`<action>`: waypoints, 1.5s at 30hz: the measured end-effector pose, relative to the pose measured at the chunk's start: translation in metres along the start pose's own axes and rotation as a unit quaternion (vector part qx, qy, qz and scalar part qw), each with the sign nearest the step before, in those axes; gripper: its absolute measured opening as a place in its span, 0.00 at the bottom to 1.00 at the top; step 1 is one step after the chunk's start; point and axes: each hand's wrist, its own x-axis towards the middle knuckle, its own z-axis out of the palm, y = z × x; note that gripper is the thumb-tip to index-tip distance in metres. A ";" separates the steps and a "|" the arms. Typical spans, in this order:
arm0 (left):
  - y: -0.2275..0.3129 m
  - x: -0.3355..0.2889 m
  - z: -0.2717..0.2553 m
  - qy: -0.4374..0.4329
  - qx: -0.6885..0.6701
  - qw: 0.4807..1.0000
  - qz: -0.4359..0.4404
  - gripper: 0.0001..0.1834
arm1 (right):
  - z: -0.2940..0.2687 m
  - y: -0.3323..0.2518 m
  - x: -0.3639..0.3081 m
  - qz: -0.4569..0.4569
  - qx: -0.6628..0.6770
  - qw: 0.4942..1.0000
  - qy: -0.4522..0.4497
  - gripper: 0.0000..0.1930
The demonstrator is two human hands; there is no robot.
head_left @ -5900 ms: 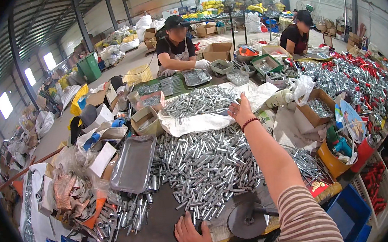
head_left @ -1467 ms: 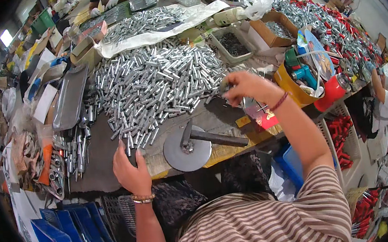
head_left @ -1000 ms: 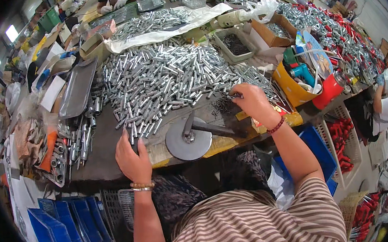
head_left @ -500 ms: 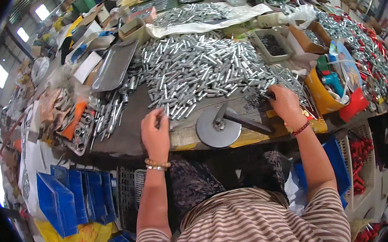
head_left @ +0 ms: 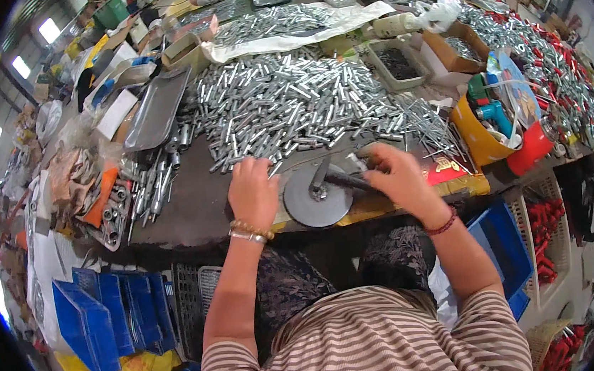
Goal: The person assembles metal parts by inserting pins into metal sleeves over an anvil base, hammering them into place, and placing the finished pieces into a metal tray.
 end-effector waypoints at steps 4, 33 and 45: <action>0.040 -0.012 -0.011 -0.009 -0.218 0.975 -0.034 0.11 | 0.036 -0.009 -0.016 0.042 0.133 0.990 0.031 0.22; 0.040 -0.053 -0.016 -0.051 -0.210 0.976 0.035 0.07 | -0.016 0.011 -0.019 -0.029 0.063 0.987 0.144 0.13; 0.032 -0.061 -0.015 -0.012 -0.206 0.978 0.039 0.09 | 0.039 0.001 -0.019 -0.210 -0.219 0.953 -0.023 0.06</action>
